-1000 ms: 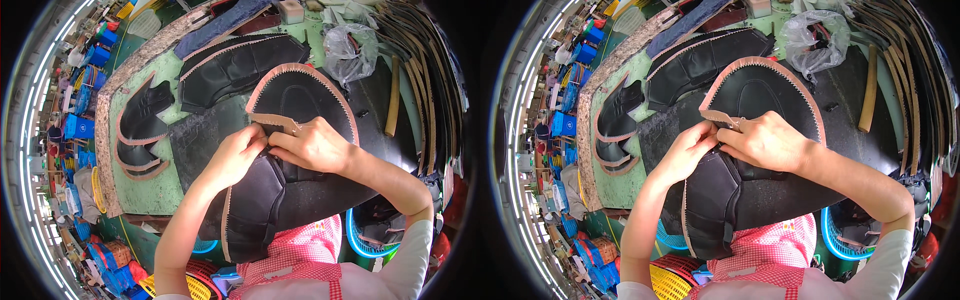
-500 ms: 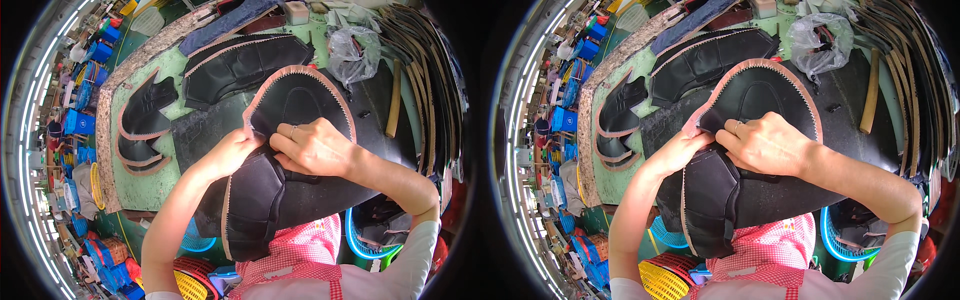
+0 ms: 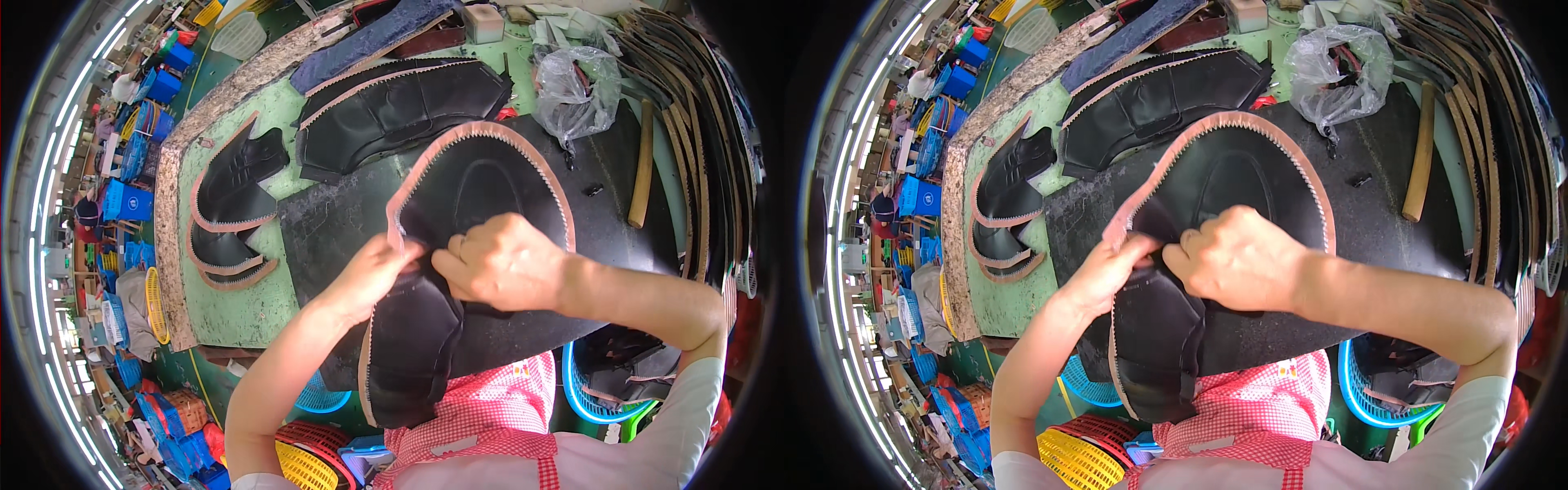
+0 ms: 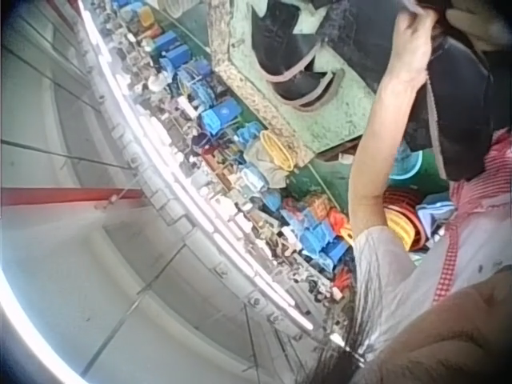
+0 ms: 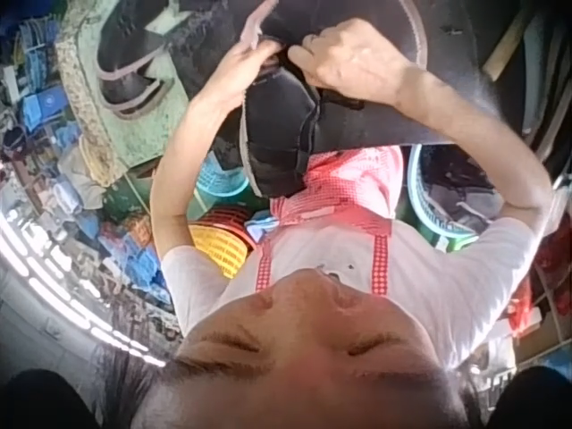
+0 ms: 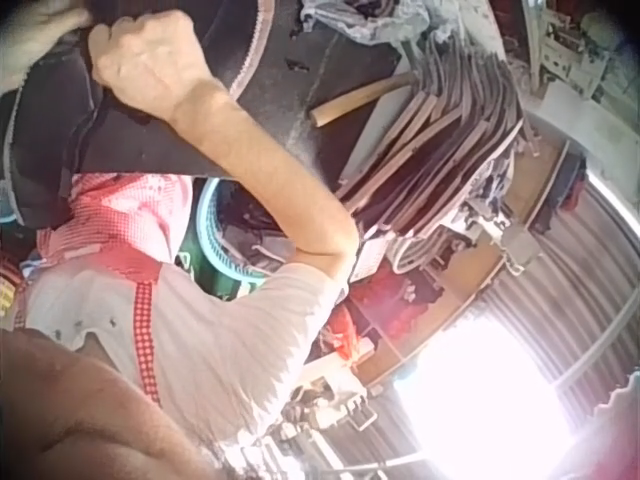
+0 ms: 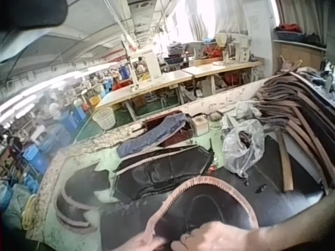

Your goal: Assembling and aligning leather components for shoe manufacturing at a workbench.

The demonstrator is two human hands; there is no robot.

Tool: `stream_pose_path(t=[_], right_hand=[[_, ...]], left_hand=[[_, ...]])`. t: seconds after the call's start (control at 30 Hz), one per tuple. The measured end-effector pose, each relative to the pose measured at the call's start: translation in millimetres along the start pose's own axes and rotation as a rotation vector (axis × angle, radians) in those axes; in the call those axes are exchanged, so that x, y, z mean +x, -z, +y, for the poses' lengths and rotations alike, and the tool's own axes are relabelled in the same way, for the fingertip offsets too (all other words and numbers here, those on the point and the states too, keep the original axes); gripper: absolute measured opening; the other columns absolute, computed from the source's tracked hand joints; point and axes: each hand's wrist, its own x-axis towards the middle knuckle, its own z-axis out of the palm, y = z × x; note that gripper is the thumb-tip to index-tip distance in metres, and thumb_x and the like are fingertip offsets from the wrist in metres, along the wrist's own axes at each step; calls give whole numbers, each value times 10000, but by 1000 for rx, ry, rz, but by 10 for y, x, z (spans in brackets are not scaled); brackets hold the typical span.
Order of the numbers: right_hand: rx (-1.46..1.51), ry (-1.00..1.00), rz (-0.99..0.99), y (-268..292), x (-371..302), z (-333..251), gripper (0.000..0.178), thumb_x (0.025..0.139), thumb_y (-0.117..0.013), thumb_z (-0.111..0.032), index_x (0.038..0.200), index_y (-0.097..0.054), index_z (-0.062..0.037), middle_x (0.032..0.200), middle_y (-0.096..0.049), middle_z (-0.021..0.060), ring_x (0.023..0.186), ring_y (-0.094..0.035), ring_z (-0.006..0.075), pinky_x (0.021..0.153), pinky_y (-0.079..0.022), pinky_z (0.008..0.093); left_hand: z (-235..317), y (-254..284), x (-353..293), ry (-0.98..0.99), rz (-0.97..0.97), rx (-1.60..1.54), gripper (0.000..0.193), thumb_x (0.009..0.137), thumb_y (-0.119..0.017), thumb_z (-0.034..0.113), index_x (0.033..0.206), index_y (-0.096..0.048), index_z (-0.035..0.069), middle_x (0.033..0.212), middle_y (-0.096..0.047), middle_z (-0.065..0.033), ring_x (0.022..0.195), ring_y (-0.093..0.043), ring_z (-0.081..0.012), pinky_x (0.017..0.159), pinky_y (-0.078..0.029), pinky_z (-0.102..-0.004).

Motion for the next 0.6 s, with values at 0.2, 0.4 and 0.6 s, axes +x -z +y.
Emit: stream_pose_path(t=[0.2,0.4,0.6], right_hand=[[228,-140,50,-111,-252,-309,174,782,-723,-170,820,-588,-67,673,-556,52,586,-624,206,536,-510,335],[310,-240,93,-152,-278,-353,130,791,-710,-123,847,-623,-44,663,-591,73,589,-643,228,551,-530,342],[309,-237,92,-157,-295,-351,148,832,-681,-173,827,-591,-55,645,-577,60,598,-653,222,565,-548,346]], left_hand=[[-233,116,-16,7,-271,112,174,1010,-588,110,1139,-602,-6,1024,-636,-55,947,-610,-109,878,-516,-279],[-118,260,0,57,-501,19,256,1038,-554,254,1127,-612,20,1036,-658,-33,900,-606,-75,793,-514,-253],[122,185,4,182,-530,232,420,1014,-536,448,1120,-621,50,990,-631,-2,872,-574,-68,769,-472,-230]])
